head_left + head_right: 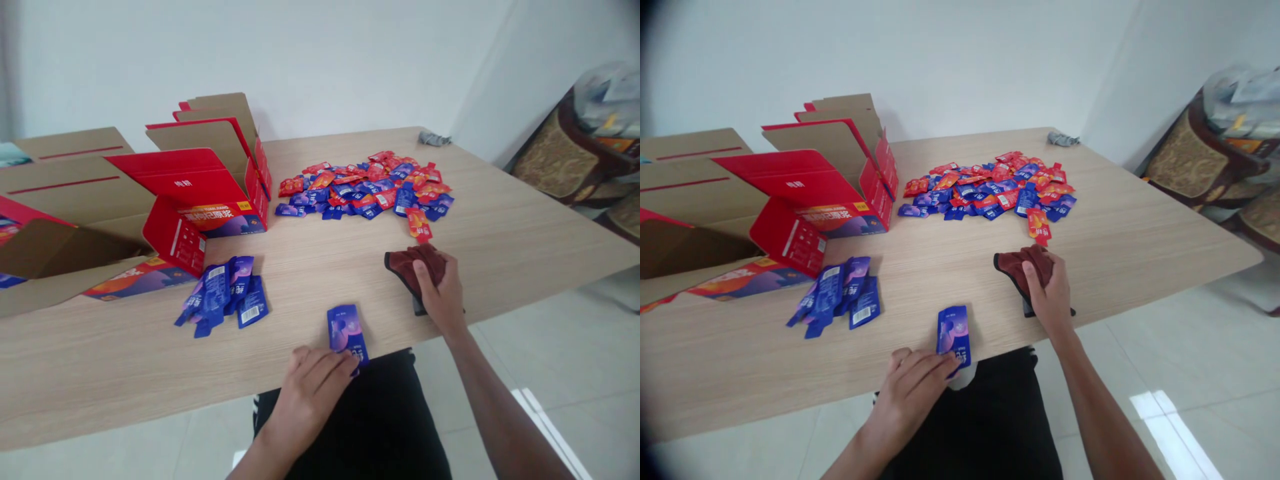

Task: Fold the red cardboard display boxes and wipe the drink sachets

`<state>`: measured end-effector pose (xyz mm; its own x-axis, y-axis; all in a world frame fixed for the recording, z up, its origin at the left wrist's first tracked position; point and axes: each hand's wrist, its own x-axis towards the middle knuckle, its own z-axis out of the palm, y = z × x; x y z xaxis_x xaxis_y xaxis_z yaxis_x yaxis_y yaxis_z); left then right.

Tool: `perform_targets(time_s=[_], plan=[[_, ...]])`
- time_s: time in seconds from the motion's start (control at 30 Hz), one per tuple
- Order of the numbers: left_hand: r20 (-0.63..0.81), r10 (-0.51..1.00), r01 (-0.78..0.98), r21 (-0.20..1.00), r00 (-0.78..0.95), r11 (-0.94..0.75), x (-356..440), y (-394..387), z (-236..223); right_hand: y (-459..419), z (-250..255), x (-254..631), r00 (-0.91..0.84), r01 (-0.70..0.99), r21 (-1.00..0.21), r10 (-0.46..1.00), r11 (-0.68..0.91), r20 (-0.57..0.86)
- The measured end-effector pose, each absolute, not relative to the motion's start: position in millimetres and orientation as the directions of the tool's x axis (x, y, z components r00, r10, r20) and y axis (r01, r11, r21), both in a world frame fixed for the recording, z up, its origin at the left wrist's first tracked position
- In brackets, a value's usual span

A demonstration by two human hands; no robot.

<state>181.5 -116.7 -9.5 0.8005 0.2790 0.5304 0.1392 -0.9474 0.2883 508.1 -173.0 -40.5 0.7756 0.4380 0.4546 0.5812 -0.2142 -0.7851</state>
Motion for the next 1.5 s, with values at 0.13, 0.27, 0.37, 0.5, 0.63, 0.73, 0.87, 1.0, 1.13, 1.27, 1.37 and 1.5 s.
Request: perform_targets(time_s=[0.13, 0.27, 0.37, 0.5, 0.63, 0.73, 0.87, 1.0, 1.13, 1.27, 1.37, 1.5], plan=[[0.571, 0.550, 0.224, 0.541, 0.610, -0.811, 192.4, -91.2, 25.4, -174.8, -41.0, 508.0, 0.805, 0.542, -0.808, 0.418, -0.230, 0.421], [0.329, 0.720, 0.387, 0.669, 0.611, -0.634, 213.1, -50.4, 38.0, -175.6, -40.6, 507.9, 0.823, 0.506, -0.828, 0.419, -0.240, 0.382], [0.164, 0.667, 0.480, 0.573, 0.727, -0.664, 229.0, -24.3, 26.7, -175.7, -40.2, 508.2, 0.820, 0.511, -0.823, 0.430, -0.250, 0.378], [0.200, 0.689, 0.554, 0.460, 0.697, -0.694, 239.8, -27.1, 10.2, -175.5, -39.2, 508.2, 0.809, 0.528, -0.811, 0.440, -0.254, 0.389], [0.328, 0.620, 0.528, 0.330, 0.713, -0.782, 229.3, -77.7, 3.8, -174.6, -39.1, 507.6, 0.798, 0.542, -0.802, 0.453, -0.250, 0.397], [0.265, 0.492, 0.422, 0.280, 0.829, -0.862, 213.2, -119.6, -6.4, -172.9, -39.8, 506.9, 0.767, 0.576, -0.781, 0.489, -0.241, 0.415], [0.345, 0.395, 0.348, 0.192, 0.851, -0.918, 197.2, -144.6, -33.0, -167.9, -34.7, 502.2, 0.698, 0.647, -0.733, 0.547, -0.207, 0.462], [0.432, 0.337, 0.320, 0.114, 0.836, -0.941, 190.2, -142.4, -53.2, -159.6, -13.1, 479.4, 0.565, 0.745, -0.659, 0.620, -0.102, 0.543], [0.432, 0.312, 0.307, 0.084, 0.846, -0.948, 186.4, -137.2, -53.7, -152.3, 7.9, 432.2, 0.210, 0.844, -0.515, 0.789, 0.152, 0.577], [0.486, 0.299, 0.292, 0.091, 0.821, -0.952, 185.5, -136.7, -47.6, -143.7, -0.2, 398.2, -0.255, 0.837, -0.359, 0.874, 0.414, 0.414], [0.486, 0.300, 0.301, 0.078, 0.821, -0.950, 186.1, -139.0, -46.3, -127.6, -16.0, 402.5, -0.285, 0.871, -0.278, 0.878, 0.404, 0.384], [0.486, 0.309, 0.322, 0.059, 0.818, -0.945, 187.5, -142.2, -50.6, -91.1, -23.6, 427.4, -0.235, 0.931, -0.163, 0.880, 0.325, 0.412]])
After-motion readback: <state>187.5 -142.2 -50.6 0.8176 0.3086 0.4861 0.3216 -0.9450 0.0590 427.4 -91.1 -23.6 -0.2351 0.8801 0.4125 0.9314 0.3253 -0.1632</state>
